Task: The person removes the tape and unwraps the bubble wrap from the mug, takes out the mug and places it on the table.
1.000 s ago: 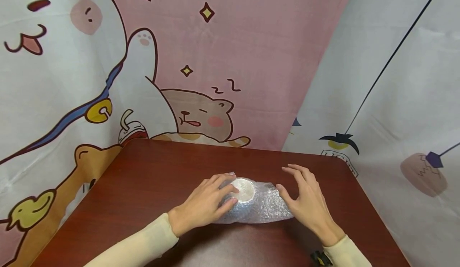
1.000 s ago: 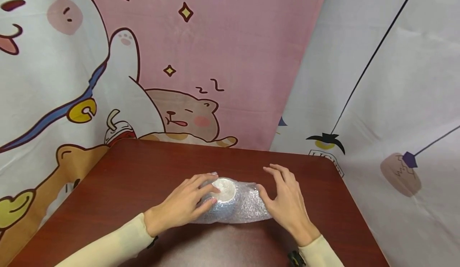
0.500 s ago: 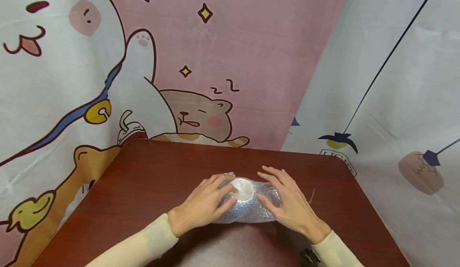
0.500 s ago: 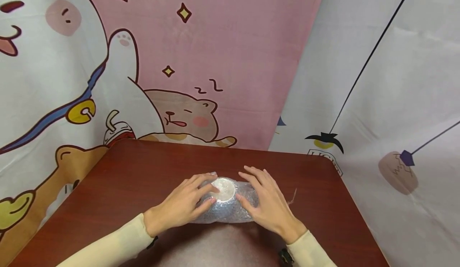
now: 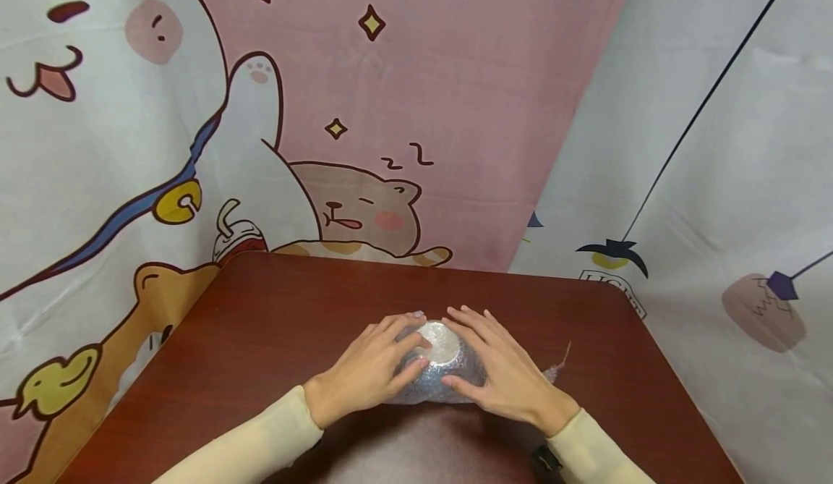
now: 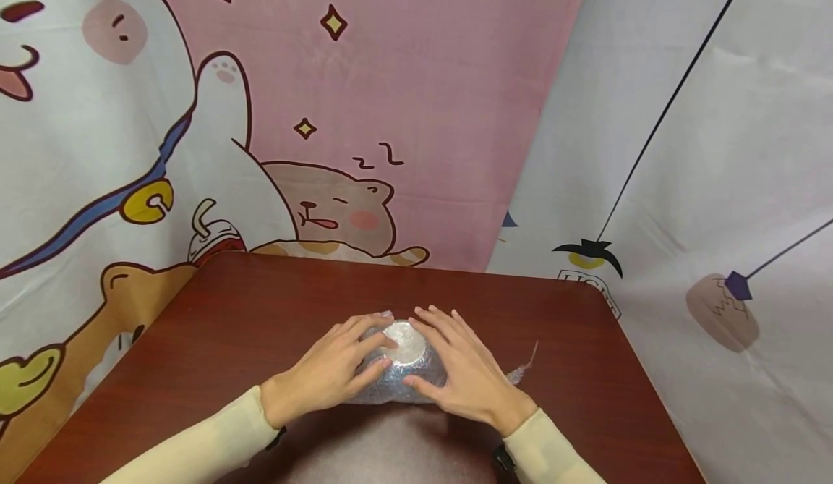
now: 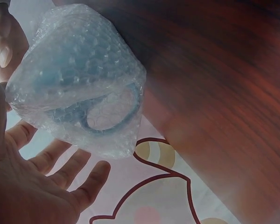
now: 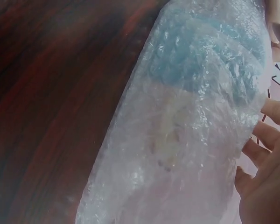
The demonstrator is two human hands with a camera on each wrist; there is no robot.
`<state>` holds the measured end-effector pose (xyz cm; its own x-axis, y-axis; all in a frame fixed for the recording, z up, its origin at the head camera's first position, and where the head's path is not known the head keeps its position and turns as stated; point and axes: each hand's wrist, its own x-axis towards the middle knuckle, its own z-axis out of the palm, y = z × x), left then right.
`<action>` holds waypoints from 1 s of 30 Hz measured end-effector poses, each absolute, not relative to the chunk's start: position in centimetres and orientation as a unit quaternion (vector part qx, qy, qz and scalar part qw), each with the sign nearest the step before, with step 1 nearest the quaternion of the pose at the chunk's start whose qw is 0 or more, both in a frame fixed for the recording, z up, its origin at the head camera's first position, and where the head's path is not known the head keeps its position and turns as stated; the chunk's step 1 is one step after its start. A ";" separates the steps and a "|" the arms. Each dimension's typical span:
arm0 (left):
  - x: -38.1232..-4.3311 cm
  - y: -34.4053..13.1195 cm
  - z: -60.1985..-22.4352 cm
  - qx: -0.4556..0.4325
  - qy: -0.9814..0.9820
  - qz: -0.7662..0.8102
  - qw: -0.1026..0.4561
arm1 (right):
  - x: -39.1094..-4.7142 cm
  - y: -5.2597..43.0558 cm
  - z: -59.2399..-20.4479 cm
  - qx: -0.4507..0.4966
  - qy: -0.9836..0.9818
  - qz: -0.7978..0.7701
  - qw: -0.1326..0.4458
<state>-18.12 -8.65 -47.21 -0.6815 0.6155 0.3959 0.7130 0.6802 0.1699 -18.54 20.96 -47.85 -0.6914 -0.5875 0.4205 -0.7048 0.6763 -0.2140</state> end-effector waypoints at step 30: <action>-18.1 -8.6 -47.3 -0.370 -0.903 -0.163 0.148 | -18.8 19.6 -48.4 0.353 -0.909 0.178 0.134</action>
<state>-18.13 -8.59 -47.29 -0.6822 0.6194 0.3885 0.7161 0.6732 0.1842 -18.75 19.57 -48.45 -0.7151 -0.5934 0.3694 -0.6890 0.6873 -0.2298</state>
